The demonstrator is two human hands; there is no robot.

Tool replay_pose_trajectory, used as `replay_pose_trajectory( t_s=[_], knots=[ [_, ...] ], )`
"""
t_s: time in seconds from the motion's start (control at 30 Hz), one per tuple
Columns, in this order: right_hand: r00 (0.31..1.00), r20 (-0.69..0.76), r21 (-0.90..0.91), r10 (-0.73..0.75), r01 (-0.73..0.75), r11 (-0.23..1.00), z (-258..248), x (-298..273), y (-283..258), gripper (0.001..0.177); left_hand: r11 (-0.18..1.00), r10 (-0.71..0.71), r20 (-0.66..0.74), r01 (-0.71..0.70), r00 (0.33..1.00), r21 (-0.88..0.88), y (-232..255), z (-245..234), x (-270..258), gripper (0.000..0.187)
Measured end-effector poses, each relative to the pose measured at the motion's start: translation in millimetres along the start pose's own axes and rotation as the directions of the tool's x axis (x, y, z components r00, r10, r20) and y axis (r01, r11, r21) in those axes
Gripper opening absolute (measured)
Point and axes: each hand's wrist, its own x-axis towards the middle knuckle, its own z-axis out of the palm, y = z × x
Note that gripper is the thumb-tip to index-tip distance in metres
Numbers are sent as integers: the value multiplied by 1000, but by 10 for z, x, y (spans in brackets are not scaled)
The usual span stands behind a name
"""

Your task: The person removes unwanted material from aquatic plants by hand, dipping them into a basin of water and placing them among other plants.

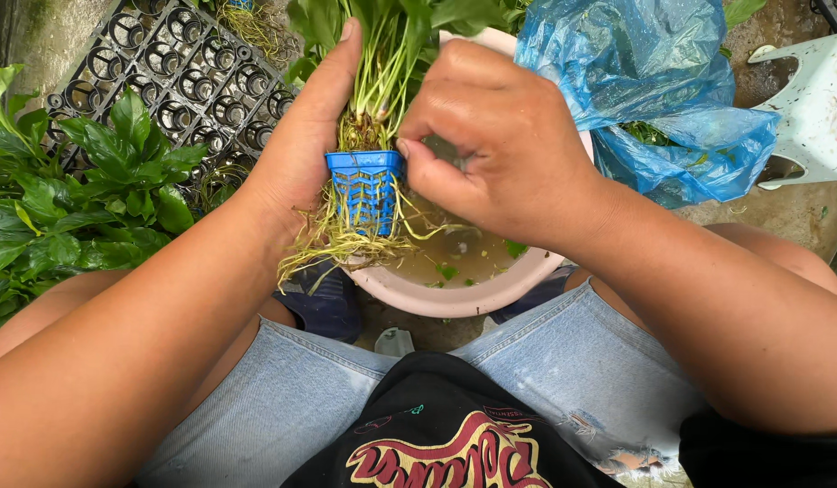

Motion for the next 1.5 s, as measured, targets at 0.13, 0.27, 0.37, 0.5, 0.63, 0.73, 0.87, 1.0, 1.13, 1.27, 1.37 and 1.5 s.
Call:
replay_pose_trajectory(
  t_s=[0.13, 0.27, 0.37, 0.5, 0.63, 0.73, 0.87, 1.0, 1.13, 1.27, 1.37, 1.5],
  knots=[
    [989, 146, -62, -40, 49, 997, -128, 51, 29, 10, 953, 118, -315, -18, 942, 303, 134, 65, 8, 59],
    [944, 316, -242, 99, -21, 970, -218, -29, 119, 2, 963, 195, -407, -94, 893, 254, 338, -51, 77, 60],
    [877, 378, -428, 298, -120, 896, -196, -125, 350, 25, 974, 176, -482, -81, 858, 210, 369, -105, 136, 58],
    [532, 627, -545, 569, -222, 809, -182, -95, 569, 6, 901, 166, -527, 89, 834, 425, 303, -46, 132, 60],
    [178, 671, -569, 720, -499, 654, 10, -29, 683, 69, 731, 66, -555, 339, 829, 592, 168, -174, 186, 56],
    [411, 624, -238, 665, -710, 663, 290, -71, 846, 79, 600, 94, -542, 387, 835, 700, 208, -196, 212, 58],
    [469, 345, 219, 813, -882, 417, 698, 140, 895, 80, 471, 341, -295, 109, 892, 875, 429, -576, 479, 32],
    [674, 197, 283, 712, -734, 617, 1237, 585, 1282, 38, 265, 353, -156, 62, 923, 962, 850, -1283, 753, 41],
    [663, 164, 267, 731, -743, 614, 1806, 1066, 1549, 32, -394, 209, 148, -55, 967, 917, 1544, -2165, 754, 46],
    [292, 275, 521, 916, -846, 114, 2416, 1518, 1679, 40, -690, 458, 72, 303, 886, 658, 2021, -3202, 582, 44],
    [350, 367, 592, 862, -802, 74, 2831, 1687, 1813, 37, -397, 500, -158, 387, 852, 832, 2213, -3649, 379, 39],
    [412, 434, 560, 801, -820, 119, 3200, 1894, 2018, 26, 417, 368, -450, 288, 814, 862, 2051, -3383, 157, 58]
  ],
)
